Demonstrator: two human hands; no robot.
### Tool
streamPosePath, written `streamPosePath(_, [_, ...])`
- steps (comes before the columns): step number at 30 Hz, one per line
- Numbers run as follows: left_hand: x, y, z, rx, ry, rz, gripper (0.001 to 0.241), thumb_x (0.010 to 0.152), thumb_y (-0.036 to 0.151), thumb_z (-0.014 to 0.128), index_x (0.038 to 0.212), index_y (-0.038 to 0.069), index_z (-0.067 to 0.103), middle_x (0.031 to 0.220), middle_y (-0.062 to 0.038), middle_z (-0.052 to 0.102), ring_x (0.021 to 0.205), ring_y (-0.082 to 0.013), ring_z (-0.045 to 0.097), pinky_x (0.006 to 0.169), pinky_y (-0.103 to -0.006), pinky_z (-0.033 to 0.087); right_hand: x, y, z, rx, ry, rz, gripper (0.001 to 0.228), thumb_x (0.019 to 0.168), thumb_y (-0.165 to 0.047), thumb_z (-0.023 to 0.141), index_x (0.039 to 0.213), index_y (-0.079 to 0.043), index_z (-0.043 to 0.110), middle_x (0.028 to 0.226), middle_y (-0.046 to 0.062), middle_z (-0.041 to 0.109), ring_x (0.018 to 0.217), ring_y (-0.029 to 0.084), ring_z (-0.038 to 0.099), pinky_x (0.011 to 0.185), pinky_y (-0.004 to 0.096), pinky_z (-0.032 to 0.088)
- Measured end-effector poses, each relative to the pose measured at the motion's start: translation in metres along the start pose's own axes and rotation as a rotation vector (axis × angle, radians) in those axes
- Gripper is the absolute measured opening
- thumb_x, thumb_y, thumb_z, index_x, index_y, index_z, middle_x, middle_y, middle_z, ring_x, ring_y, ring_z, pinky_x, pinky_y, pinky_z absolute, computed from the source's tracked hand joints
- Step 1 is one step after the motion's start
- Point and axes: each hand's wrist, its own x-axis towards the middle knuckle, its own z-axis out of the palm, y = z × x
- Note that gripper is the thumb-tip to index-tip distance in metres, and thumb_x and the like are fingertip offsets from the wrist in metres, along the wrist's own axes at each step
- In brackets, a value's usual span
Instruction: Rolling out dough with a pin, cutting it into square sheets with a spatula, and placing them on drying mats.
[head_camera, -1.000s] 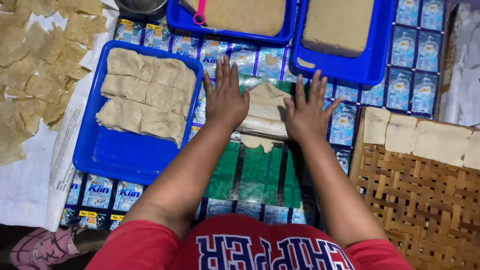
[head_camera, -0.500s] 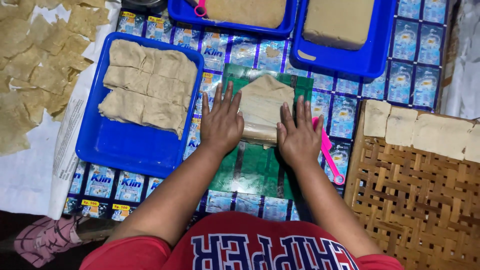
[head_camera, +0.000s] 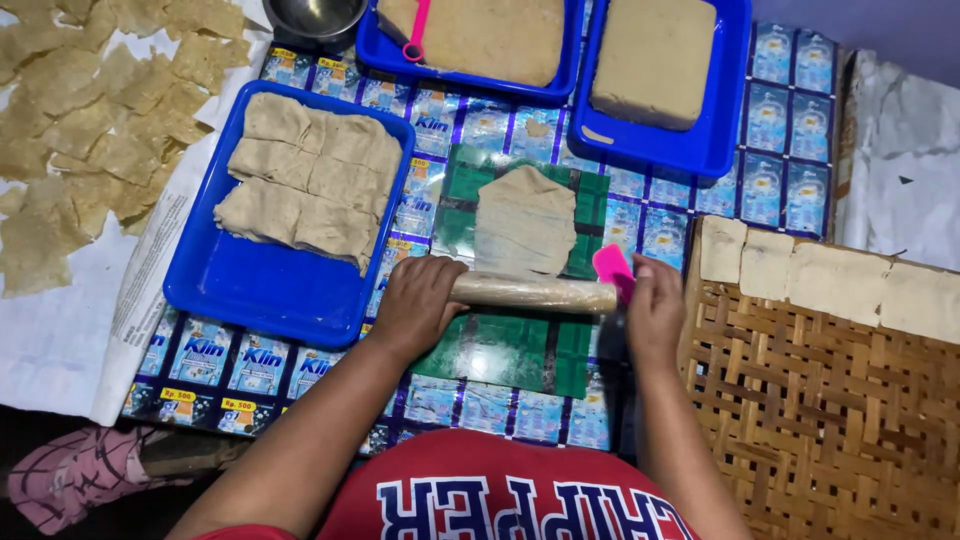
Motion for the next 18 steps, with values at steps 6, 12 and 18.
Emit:
streamPosePath(6, [-0.004, 0.002, 0.018, -0.232, 0.148, -0.481, 0.061, 0.093, 0.055, 0.068, 0.134, 0.012, 0.054, 0.113, -0.012, 0.066, 0.111, -0.035, 0.065, 0.092, -0.0496, 0.054, -0.004, 0.073, 0.012, -0.466, -0.317, -0.031, 0.056, 0.083, -0.042, 0.079, 0.135, -0.025, 0.066, 0.124, 0.004, 0.055, 0.118, 0.036, 0.062, 0.095, 0.049, 0.056])
streamPosePath(12, [0.032, 0.017, 0.002, -0.414, 0.324, -0.593, 0.072, 0.092, 0.019, 0.072, 0.153, 0.007, 0.035, 0.116, -0.033, 0.059, 0.111, -0.0556, 0.06, 0.093, -0.0623, 0.049, -0.003, 0.091, 0.035, -0.699, -0.382, -0.087, 0.048, 0.077, -0.021, 0.073, 0.12, -0.011, 0.054, 0.112, 0.013, 0.05, 0.098, 0.044, 0.065, 0.071, 0.054, 0.063])
streamPosePath(18, [0.025, 0.008, -0.002, -0.503, 0.278, -0.331, 0.043, 0.094, 0.003, 0.061, 0.133, 0.022, 0.068, 0.154, -0.029, 0.037, 0.139, -0.0529, 0.043, 0.113, -0.0561, 0.042, -0.01, -0.04, 0.003, -0.511, -0.455, 0.256, 0.032, 0.103, -0.029, 0.039, 0.118, -0.002, 0.045, 0.092, 0.03, 0.069, 0.089, 0.059, 0.068, 0.08, 0.068, 0.054])
